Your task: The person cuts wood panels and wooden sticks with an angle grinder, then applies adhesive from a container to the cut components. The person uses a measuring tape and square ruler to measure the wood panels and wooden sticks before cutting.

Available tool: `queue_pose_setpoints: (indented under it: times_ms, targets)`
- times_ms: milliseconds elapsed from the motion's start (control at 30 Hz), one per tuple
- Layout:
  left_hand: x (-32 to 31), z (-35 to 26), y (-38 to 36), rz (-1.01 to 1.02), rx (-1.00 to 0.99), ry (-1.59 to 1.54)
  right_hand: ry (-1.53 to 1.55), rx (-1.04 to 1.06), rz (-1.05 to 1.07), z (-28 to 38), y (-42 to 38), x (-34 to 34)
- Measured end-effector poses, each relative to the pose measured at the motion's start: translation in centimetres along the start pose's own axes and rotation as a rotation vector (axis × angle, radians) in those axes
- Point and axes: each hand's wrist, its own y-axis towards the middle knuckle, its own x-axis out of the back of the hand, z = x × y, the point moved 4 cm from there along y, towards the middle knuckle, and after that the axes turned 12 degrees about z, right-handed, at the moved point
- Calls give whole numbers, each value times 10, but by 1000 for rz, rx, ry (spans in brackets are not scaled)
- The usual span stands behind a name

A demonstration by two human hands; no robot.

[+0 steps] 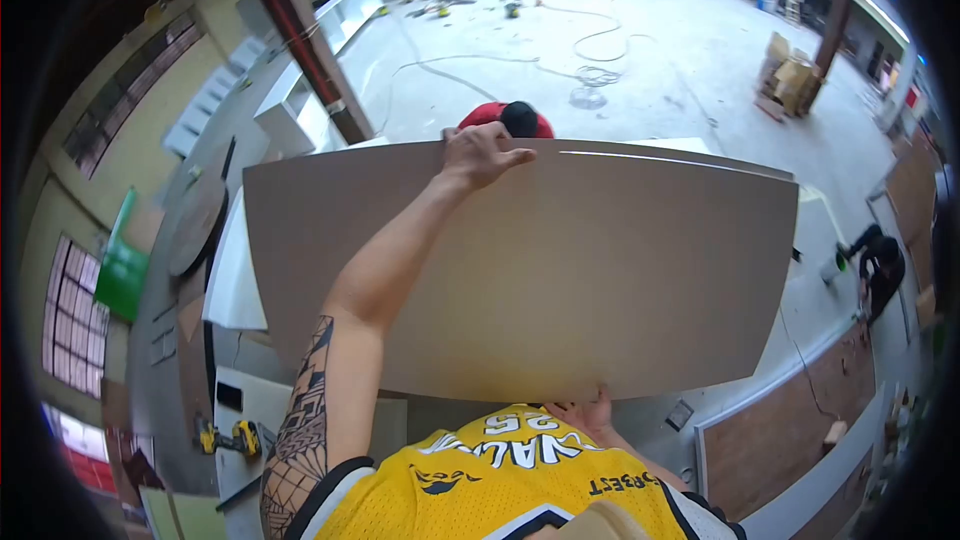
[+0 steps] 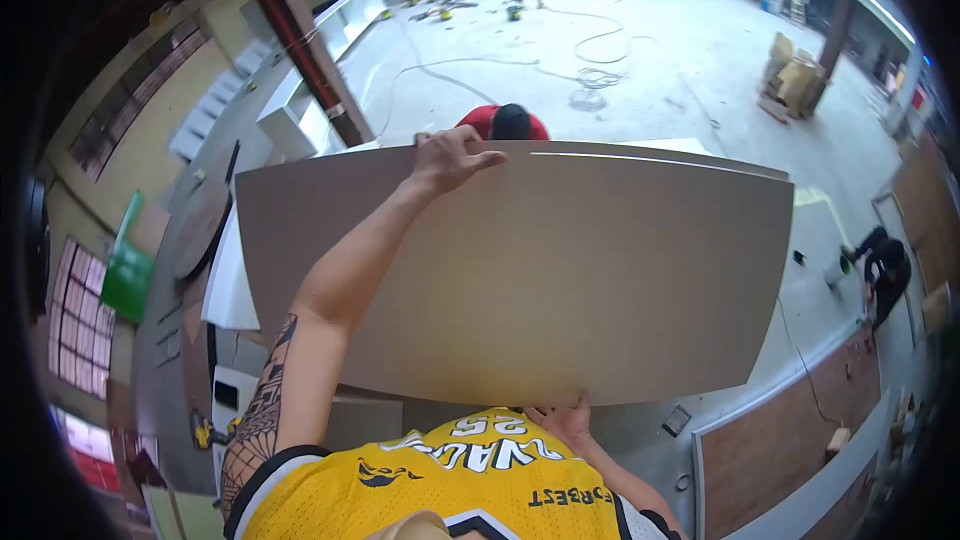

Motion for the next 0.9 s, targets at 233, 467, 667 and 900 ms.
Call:
queue_pose_setpoints:
  times_ms: [233,467,667,900]
  targets:
    - [74,-10,-23,-525,-409,-78,-362,101,-340,104,42,-85]
    - [177,-49,-83,-797,-274,138,-824,246,-309,184,101,-172]
    - [231,-44,-124,-919,-132,272,-995,271,-167,250,145,-229]
    - [292,-33,-257,-805,262,411,-717,-98,34,157,203,-195]
